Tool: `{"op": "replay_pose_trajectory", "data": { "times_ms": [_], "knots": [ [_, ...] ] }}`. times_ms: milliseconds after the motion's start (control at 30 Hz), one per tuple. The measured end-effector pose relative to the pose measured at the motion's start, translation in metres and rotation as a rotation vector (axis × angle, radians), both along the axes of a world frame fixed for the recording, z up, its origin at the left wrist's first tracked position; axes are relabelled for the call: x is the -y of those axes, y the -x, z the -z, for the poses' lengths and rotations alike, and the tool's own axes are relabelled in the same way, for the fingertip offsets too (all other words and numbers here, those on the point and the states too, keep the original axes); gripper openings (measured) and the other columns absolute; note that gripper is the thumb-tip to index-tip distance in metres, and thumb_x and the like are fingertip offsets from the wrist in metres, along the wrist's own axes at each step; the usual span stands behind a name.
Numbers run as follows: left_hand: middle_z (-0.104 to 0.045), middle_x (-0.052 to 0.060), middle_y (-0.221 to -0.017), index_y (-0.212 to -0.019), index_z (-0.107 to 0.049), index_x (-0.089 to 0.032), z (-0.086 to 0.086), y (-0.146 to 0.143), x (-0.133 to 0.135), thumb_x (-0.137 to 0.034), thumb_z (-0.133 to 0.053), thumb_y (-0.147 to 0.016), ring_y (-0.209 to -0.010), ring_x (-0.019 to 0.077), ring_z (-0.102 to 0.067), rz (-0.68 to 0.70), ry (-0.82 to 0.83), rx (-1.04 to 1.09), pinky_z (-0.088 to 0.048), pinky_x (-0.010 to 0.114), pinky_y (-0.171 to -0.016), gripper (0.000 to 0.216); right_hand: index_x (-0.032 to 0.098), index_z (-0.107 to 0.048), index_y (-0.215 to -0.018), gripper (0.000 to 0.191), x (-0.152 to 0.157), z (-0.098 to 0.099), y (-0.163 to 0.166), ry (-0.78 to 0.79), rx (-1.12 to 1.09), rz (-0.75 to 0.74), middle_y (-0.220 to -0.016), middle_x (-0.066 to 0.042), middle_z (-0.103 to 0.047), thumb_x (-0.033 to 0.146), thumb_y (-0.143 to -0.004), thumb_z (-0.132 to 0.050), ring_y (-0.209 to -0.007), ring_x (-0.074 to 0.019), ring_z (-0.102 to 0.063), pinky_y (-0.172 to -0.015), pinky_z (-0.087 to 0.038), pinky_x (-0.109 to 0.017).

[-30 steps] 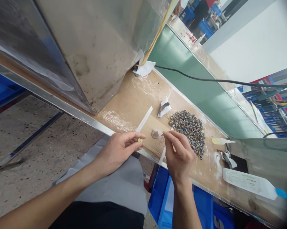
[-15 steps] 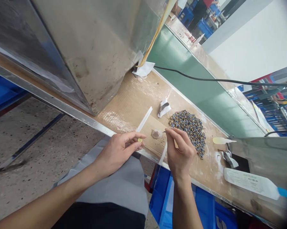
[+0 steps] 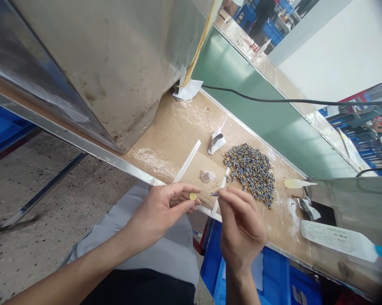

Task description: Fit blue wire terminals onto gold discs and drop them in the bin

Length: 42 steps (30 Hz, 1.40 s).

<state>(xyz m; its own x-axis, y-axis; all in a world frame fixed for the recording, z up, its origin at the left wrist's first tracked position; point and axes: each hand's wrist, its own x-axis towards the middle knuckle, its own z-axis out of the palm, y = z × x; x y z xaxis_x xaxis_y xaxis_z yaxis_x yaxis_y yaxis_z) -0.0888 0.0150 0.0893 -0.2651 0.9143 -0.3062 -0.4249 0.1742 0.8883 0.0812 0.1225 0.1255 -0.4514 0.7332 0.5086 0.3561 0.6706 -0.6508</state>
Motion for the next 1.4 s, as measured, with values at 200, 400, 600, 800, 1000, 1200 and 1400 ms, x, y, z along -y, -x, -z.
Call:
{"op": "replay_pose_trajectory", "data": {
  "times_ms": [200,400,600,800,1000,1200,1400],
  "knots": [
    [-0.091,0.002,-0.115,-0.129,-0.087,-0.031,-0.013,-0.006,0.0,-0.034,-0.078,-0.103,-0.106,0.025,-0.088,0.019,-0.029,-0.098,-0.071,0.035,-0.097,0.028,0.032,-0.085,-0.121,0.032,0.015,0.009,-0.003,0.066,-0.016,-0.127,-0.121,-0.004,-0.084,0.008,-0.103,-0.075,-0.11,-0.0234,-0.083,-0.097,-0.072,-0.04],
    [-0.09,0.002,-0.109,-0.136,-0.085,-0.029,-0.02,-0.006,0.002,-0.027,-0.071,-0.106,-0.101,0.0234,-0.087,0.039,-0.043,-0.257,-0.071,0.032,-0.089,0.033,0.031,-0.085,-0.121,0.032,0.013,0.008,-0.002,0.063,-0.016,-0.182,-0.121,-0.005,-0.084,0.006,-0.103,-0.074,-0.11,-0.0228,-0.083,-0.097,-0.072,-0.039],
    [-0.089,-0.001,-0.111,-0.141,-0.082,-0.03,-0.027,-0.006,0.005,-0.027,-0.067,-0.11,-0.102,0.02,-0.085,0.079,-0.031,-0.293,-0.068,0.03,-0.093,0.035,0.028,-0.085,-0.12,0.034,0.014,0.007,-0.002,0.072,-0.03,-0.224,-0.122,-0.005,-0.084,0.001,-0.102,-0.074,-0.112,-0.0215,-0.083,-0.1,-0.069,-0.036],
    [-0.089,-0.001,-0.11,-0.142,-0.082,-0.03,-0.027,-0.006,0.006,-0.025,-0.066,-0.109,-0.1,0.0205,-0.084,0.086,-0.024,-0.296,-0.067,0.032,-0.093,0.037,0.027,-0.084,-0.122,0.036,0.015,0.008,-0.004,0.063,-0.013,-0.249,-0.122,-0.005,-0.082,-0.001,-0.101,-0.074,-0.115,-0.0199,-0.08,-0.102,-0.067,-0.034],
    [-0.089,-0.002,-0.108,-0.142,-0.082,-0.029,-0.032,-0.005,0.006,-0.022,-0.066,-0.108,-0.099,0.0198,-0.085,0.094,-0.008,-0.327,-0.066,0.031,-0.091,0.038,0.025,-0.084,-0.122,0.037,0.013,0.008,-0.006,0.035,0.006,-0.268,-0.123,-0.005,-0.082,-0.003,-0.101,-0.074,-0.115,-0.0192,-0.079,-0.103,-0.066,-0.034],
    [-0.088,-0.005,-0.103,-0.141,-0.082,-0.031,-0.035,-0.006,0.008,-0.017,-0.068,-0.105,-0.093,0.0154,-0.082,0.1,-0.004,-0.485,-0.058,0.026,-0.081,0.04,0.023,-0.084,-0.124,0.043,0.009,0.006,-0.012,-0.033,0.037,-0.342,-0.123,-0.006,-0.081,-0.009,-0.099,-0.07,-0.116,-0.022,-0.079,-0.104,-0.066,-0.041],
    [-0.088,-0.006,-0.114,-0.145,-0.078,-0.038,-0.041,-0.006,0.01,-0.011,-0.063,-0.108,-0.104,0.016,-0.082,0.123,-0.052,-0.544,-0.056,0.027,-0.088,0.049,0.018,-0.083,-0.131,0.044,0.011,0.004,-0.016,-0.127,0.067,-0.39,-0.126,-0.011,-0.081,-0.009,-0.1,-0.067,-0.121,-0.0281,-0.078,-0.104,-0.067,-0.05]
  ]
}}
